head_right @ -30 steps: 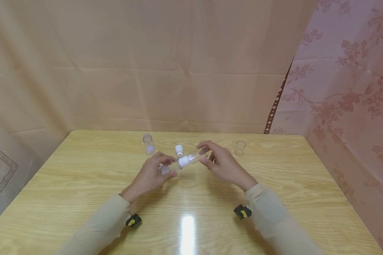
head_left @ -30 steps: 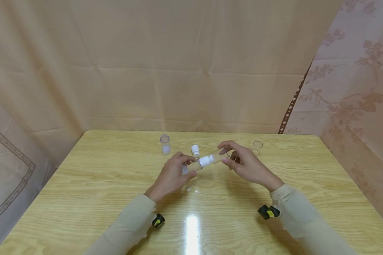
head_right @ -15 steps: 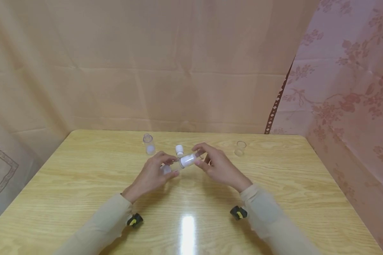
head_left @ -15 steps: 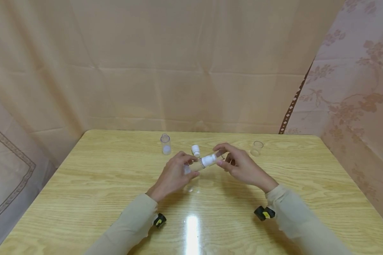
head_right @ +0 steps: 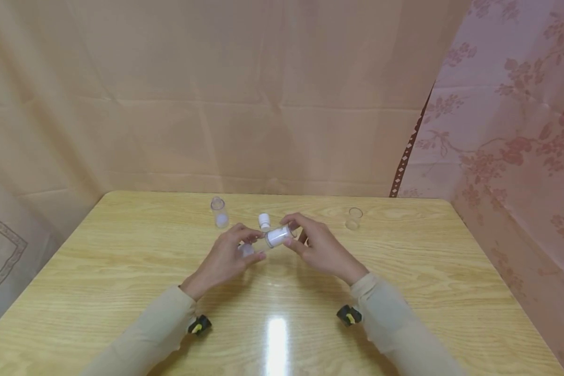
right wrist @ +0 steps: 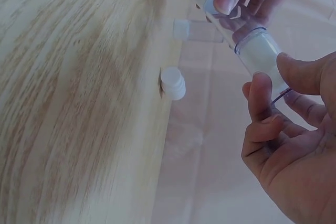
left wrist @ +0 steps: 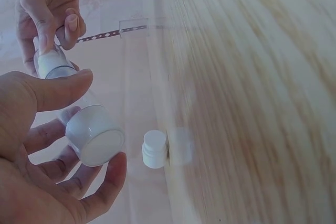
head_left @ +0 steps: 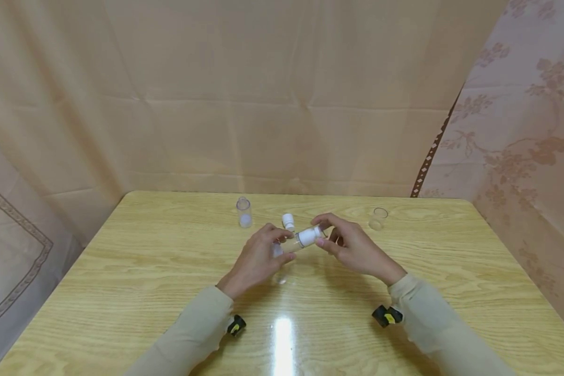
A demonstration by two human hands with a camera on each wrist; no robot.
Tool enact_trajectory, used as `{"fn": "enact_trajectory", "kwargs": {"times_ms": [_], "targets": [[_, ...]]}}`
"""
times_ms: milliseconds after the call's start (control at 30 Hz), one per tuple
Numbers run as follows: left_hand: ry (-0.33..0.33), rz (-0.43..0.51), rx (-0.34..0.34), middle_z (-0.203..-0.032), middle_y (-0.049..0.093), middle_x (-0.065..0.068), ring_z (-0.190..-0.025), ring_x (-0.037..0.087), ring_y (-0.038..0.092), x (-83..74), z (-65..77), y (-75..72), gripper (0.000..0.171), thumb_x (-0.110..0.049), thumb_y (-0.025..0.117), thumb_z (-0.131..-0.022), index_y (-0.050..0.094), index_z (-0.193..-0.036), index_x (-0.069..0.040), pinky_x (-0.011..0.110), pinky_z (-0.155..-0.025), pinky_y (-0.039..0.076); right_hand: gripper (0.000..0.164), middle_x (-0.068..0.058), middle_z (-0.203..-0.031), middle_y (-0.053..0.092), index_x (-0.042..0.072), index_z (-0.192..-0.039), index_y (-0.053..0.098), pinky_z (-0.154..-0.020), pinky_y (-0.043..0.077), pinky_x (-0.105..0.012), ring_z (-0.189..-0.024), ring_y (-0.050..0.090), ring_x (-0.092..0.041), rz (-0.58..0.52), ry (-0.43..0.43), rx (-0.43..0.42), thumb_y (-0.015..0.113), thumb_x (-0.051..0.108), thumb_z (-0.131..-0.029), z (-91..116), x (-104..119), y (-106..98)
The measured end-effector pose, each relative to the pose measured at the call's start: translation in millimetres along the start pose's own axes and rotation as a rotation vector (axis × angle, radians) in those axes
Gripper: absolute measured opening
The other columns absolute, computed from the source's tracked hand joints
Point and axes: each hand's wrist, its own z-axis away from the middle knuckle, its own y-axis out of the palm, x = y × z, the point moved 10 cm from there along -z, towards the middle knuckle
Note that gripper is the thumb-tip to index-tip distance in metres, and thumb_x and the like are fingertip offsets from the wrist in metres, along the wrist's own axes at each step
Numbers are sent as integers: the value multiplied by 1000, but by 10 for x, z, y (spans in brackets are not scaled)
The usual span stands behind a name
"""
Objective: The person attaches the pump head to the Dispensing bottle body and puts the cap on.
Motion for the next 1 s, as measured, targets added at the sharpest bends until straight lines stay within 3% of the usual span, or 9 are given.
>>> {"fn": "enact_trajectory", "kwargs": {"times_ms": [567, 800, 1000], "targets": [[35, -18, 36, -104, 64, 13, -85, 21, 61, -144, -24, -1, 36, -13, 82, -86, 71, -119, -1, 37, -73, 53, 32, -8, -100, 66, 9, -128, 64, -49, 44, -26, -56, 52, -10, -20, -6, -68, 69, 3, -96, -8, 51, -77], [62, -7, 51, -102, 66, 19, -85, 26, 63, -176, -31, -7, 35, -10, 83, -85, 72, -117, 0, 40, -72, 53, 32, -3, -85, 63, 8, -128, 65, -48, 43, -26, -55, 50, -10, -1, -12, -55, 69, 3, -96, -15, 82, -67], [30, 14, 51, -106, 68, 17, -90, 26, 65, -96, -40, 22, 37, -11, 83, -85, 72, -119, -2, 41, -77, 55, 45, -12, -111, 68, 11, -140, 56, -52, 46, -28, -61, 55, -12, 54, 1, -42, 70, 13, -97, -11, 63, -52]]}}
